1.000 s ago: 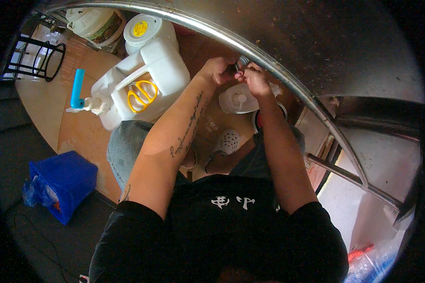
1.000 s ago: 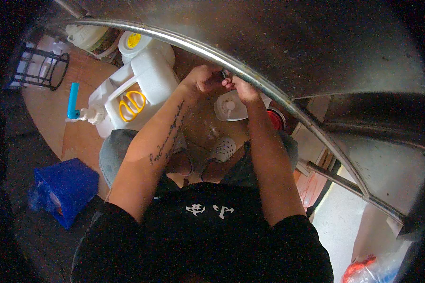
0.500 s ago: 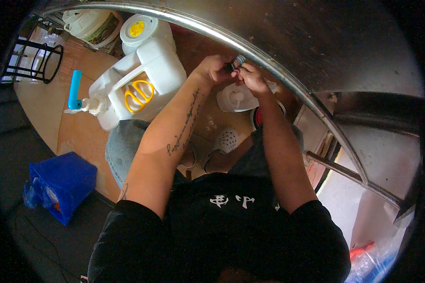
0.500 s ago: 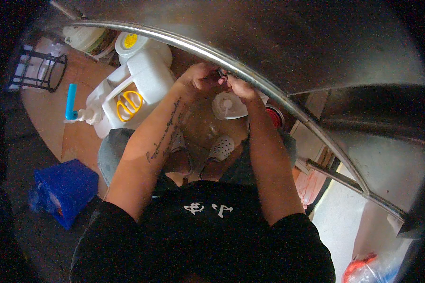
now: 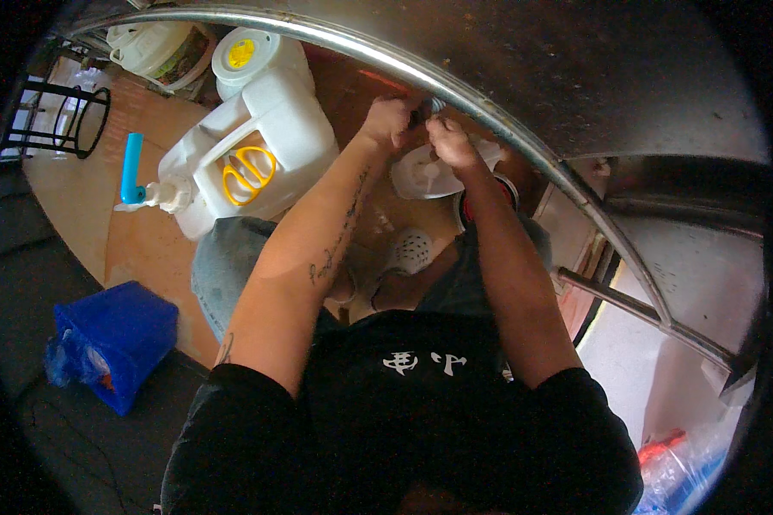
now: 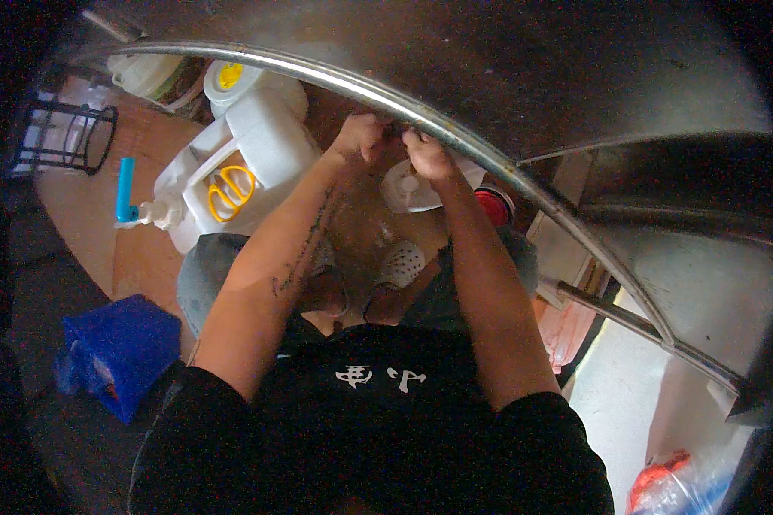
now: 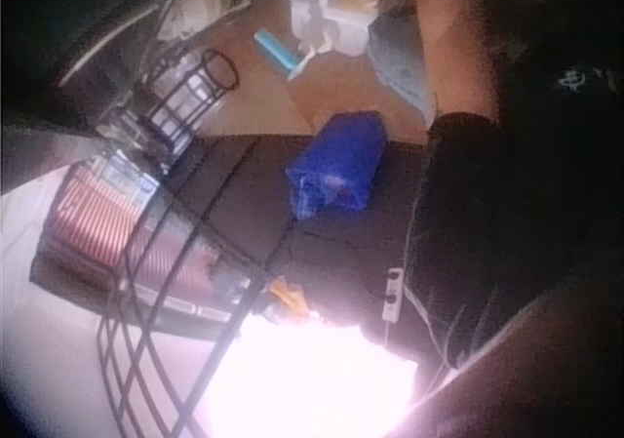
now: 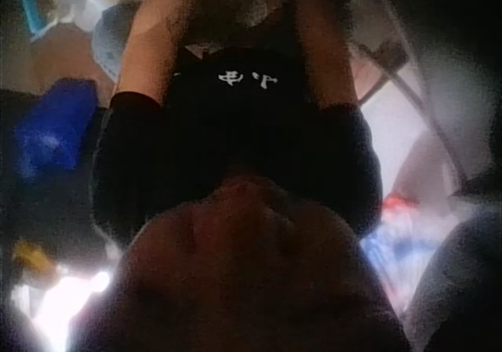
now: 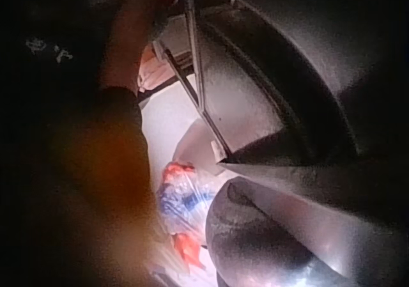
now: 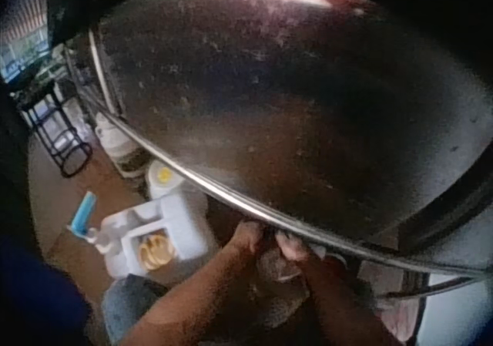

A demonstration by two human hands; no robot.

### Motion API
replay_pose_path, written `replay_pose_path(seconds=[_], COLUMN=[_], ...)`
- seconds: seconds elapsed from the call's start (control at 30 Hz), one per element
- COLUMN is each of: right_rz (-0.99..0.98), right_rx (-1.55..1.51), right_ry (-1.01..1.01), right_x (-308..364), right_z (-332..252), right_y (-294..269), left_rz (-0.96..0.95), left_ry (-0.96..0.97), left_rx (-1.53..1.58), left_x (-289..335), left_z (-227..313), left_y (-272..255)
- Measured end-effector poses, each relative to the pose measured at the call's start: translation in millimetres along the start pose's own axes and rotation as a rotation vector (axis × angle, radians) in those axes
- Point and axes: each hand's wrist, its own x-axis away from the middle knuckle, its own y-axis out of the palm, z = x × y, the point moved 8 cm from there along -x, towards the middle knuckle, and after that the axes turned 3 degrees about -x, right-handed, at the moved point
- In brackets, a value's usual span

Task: The person kneels under a stainless steel counter and works on a plumbing connection, using a white cloth to wipe the area and a pair of scissors to cut a red zip tie. The person then manipulates a flexible hose and a white plastic fitting, appearing to secure or adjust the connection.

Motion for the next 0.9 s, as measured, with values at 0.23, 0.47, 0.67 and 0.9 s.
replay_pose_path(seconds=[0.23,0.47,0.67,0.9], right_rz=[0.117,-0.026,-0.089,0.173], right_rx=[-0.066,-0.635,-0.72,-0.443], right_ry=[0.037,0.193,0.199,0.214], right_x=[4,6,-2,4], right_z=[-2,13,19,14], right_y=[5,17,22,12], left_rz=[0.306,0.264,0.381,0.503], left_ry=[0.006,-0.505,-0.58,-0.627], left_rx=[0.555,1.69,1.66,1.631], left_x=[11,14,26,27], left_z=[-7,-19,-19,-13], left_y=[-8,49,47,44])
